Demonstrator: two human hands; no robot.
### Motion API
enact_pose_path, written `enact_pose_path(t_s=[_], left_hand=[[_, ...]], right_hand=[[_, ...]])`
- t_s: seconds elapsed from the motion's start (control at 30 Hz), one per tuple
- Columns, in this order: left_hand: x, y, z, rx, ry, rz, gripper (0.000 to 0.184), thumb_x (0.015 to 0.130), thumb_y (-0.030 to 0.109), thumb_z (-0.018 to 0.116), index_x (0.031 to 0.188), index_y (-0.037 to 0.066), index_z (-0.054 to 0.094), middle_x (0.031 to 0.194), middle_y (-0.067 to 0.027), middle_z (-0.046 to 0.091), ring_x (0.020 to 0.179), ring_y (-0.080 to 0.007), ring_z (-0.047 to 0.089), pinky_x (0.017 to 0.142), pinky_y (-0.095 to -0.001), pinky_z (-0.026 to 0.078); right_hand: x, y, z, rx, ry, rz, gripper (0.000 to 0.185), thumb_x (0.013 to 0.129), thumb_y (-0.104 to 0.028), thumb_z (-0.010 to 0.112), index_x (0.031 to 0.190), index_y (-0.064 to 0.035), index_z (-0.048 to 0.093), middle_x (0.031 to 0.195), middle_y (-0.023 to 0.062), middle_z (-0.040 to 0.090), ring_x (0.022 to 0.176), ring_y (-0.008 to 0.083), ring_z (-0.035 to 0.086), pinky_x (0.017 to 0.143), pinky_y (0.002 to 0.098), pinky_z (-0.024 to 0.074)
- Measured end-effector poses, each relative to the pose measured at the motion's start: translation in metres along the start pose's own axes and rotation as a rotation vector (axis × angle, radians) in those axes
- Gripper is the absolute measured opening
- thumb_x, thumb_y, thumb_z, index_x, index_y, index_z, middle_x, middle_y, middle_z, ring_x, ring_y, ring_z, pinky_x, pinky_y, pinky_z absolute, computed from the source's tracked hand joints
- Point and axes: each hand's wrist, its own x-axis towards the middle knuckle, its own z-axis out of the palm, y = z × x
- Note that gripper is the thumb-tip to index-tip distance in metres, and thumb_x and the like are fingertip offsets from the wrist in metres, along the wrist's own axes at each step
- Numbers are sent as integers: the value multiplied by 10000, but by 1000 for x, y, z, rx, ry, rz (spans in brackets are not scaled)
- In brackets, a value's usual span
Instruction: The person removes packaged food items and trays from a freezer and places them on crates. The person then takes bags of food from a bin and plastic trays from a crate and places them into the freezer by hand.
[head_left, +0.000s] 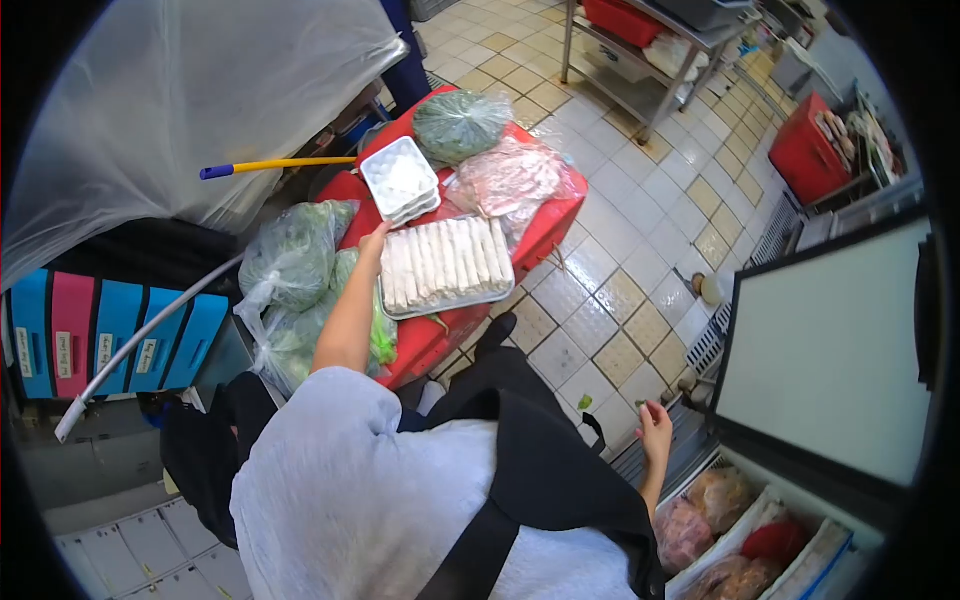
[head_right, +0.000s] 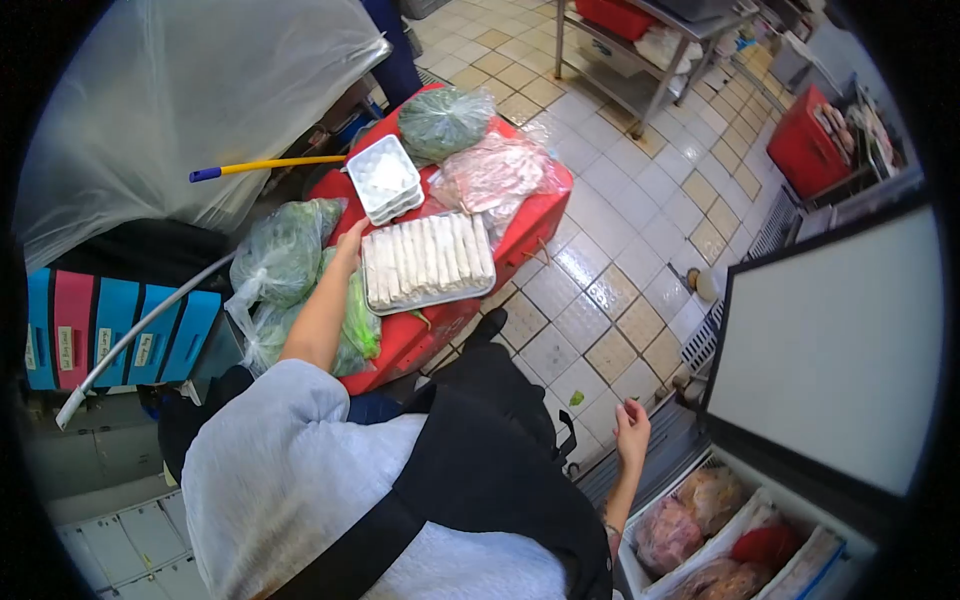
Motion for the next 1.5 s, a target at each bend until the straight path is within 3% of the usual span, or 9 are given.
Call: enact_pose_path(t_s=[0.13, 0.17, 0.4, 0.57, 0.73, 0.93, 1.13, 1.23, 1.5], left_hand=[[78, 5, -37, -64, 211, -76, 967, 661, 508, 724, 1322, -88, 346, 1366, -240, 379, 1275, -341, 358, 1038, -525, 252], [102, 3, -49, -51, 109, -89, 1056, 641, 559, 723, 1381, -38, 263, 1455, -243, 198, 1356, -342, 177, 1070, -535, 145], [230, -16, -48, -149, -61, -203, 1105, 645, 640, 674, 1464, 158, 109, 1503, -203, 56, 1385, -353, 45, 1094, -469, 98], [300, -48, -28, -392, -216, -57, 691, 803, 449, 612, 1336, 64, 398, 1325, -114, 469, 1249, -240, 401, 1055, -371, 276], [303, -53, -18, -614, -355, -106, 610, 816, 401, 569, 1274, 23, 433, 1208, -127, 547, 1087, -271, 542, 917, -401, 440], [253, -13, -16, -666, -341, -78, 559, 847, 362, 472, 1269, -3, 441, 1183, -156, 565, 1070, -294, 556, 928, -410, 436], [168, -1, -8, -522, -517, -11, 507, 850, 290, 487, 1250, -20, 452, 1126, -137, 590, 1023, -251, 579, 903, -396, 457], [65, 40, 30, -378, -612, 88, 454, 858, 257, 477, 1207, -32, 508, 1116, -121, 592, 979, -226, 597, 861, -350, 477], [-140, 83, 197, -143, -1646, 39, 685, 760, 261, 639, 1311, -22, 346, 1274, -141, 465, 1170, -271, 476, 979, -386, 404]], right_hand=[[59, -79, 103, -2, -251, -54, 394, 862, -301, 617, 1159, -48, 567, 1060, 57, 603, 936, 142, 570, 700, 285, 483], [76, -100, 135, -30, -326, -73, 398, 867, -314, 608, 1152, -39, 573, 1041, 59, 610, 929, 142, 573, 705, 283, 483], [225, -225, 423, -234, -684, -586, 459, 880, -379, 569, 1104, 20, 589, 981, 93, 635, 883, 157, 589, 743, 275, 475], [285, -301, 597, -39, -786, -412, 550, 851, -365, 612, 1243, 1, 491, 1075, 152, 609, 989, 222, 577, 870, 325, 443], [298, -291, 670, 187, -964, -238, 628, 858, -218, 608, 1382, -41, 309, 1213, 118, 537, 1082, 195, 525, 897, 298, 424], [257, -307, 635, 110, -891, -430, 755, 754, -101, 679, 1405, -53, 300, 1324, 109, 472, 1170, 189, 482, 976, 302, 375], [185, -338, 491, -11, -700, -701, 820, 756, -264, 714, 1420, -69, 275, 1388, 150, 392, 1253, 235, 394, 1033, 335, 322], [131, -340, 388, -110, -549, -497, 831, 778, -322, 703, 1420, -49, 253, 1274, 141, 493, 1147, 225, 479, 957, 346, 404], [-49, -297, 126, 325, -20, -648, 819, 760, -245, 669, 1435, -67, 241, 1391, 118, 382, 1259, 188, 362, 1047, 321, 281]])
